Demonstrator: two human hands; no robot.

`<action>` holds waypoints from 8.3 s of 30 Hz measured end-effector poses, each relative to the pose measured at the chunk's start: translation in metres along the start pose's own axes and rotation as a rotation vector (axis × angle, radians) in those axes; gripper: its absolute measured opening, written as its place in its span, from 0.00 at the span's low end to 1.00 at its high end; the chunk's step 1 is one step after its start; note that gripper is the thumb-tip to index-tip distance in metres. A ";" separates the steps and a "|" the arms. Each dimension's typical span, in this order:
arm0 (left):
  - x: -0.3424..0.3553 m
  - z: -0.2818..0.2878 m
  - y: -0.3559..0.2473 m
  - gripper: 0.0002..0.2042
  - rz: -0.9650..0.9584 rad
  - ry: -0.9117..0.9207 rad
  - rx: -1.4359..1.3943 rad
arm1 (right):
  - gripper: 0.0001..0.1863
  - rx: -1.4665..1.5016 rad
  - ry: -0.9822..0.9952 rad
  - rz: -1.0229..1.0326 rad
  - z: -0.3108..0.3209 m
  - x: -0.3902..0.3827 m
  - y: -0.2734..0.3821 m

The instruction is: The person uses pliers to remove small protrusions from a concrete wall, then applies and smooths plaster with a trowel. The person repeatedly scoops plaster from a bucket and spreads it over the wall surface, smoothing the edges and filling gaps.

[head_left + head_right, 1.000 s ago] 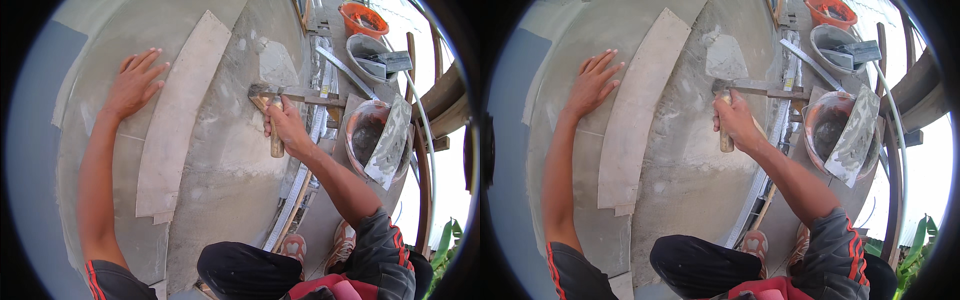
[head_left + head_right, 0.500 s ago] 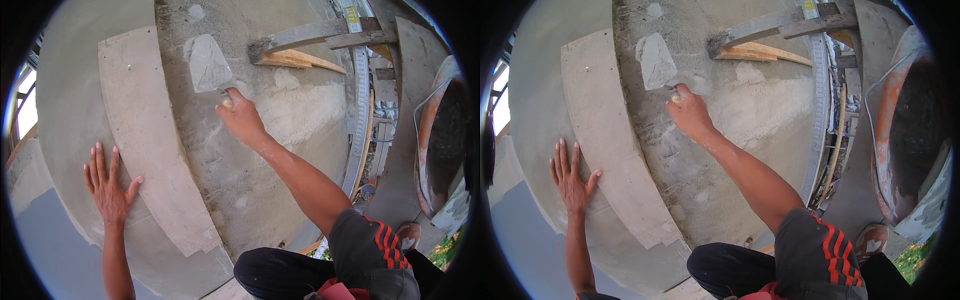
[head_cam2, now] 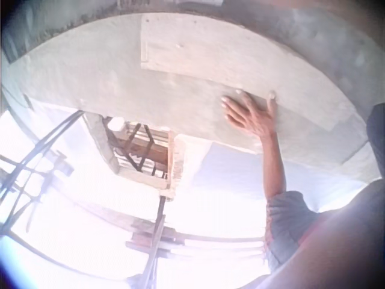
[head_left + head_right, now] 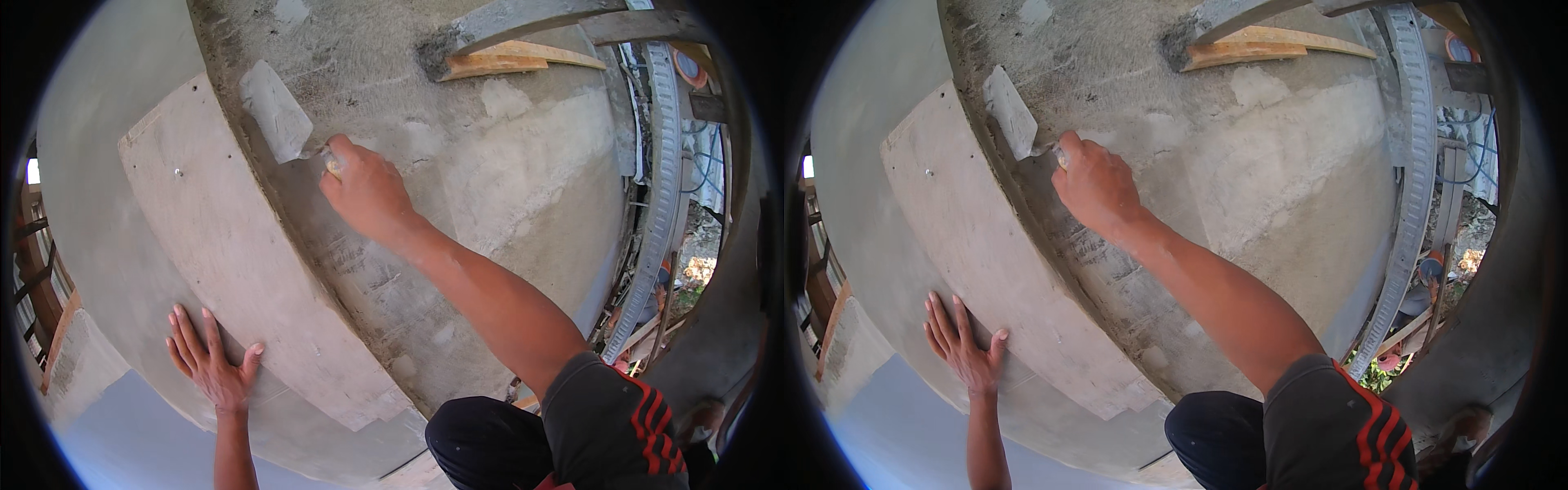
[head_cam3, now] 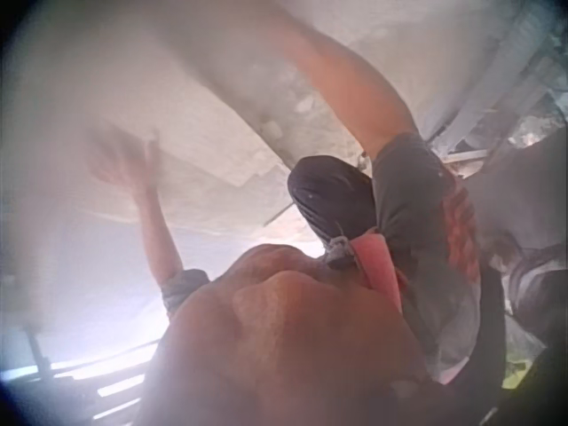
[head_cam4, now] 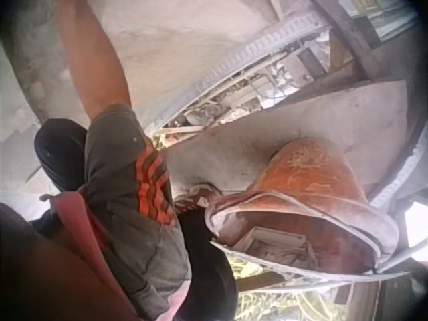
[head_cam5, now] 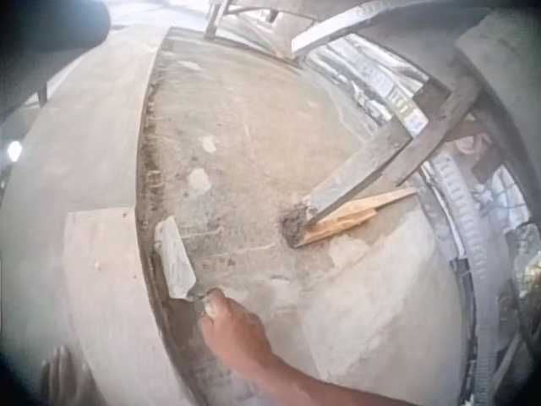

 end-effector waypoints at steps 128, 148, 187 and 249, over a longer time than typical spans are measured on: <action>0.001 0.003 -0.002 0.49 -0.025 0.032 -0.007 | 0.20 0.012 0.155 0.142 -0.010 0.057 0.036; 0.001 0.002 -0.002 0.49 -0.004 0.041 0.005 | 0.24 -0.031 0.174 -0.115 0.016 -0.172 -0.025; 0.002 0.000 -0.003 0.50 -0.011 0.025 0.003 | 0.23 0.041 0.142 0.074 -0.007 -0.050 -0.002; -0.017 0.377 -0.281 0.32 -0.464 -0.886 -1.818 | 0.25 -1.679 -0.321 -0.090 0.415 -0.395 0.462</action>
Point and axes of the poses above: each hand's wrist, its own x-axis towards the middle knuckle, its own z-axis out of the back of the hand, y = z × x, the point moved 5 cm from there along x, towards the middle knuckle, and after that the axes turned 12 degrees about x, right-handed, at the moved point
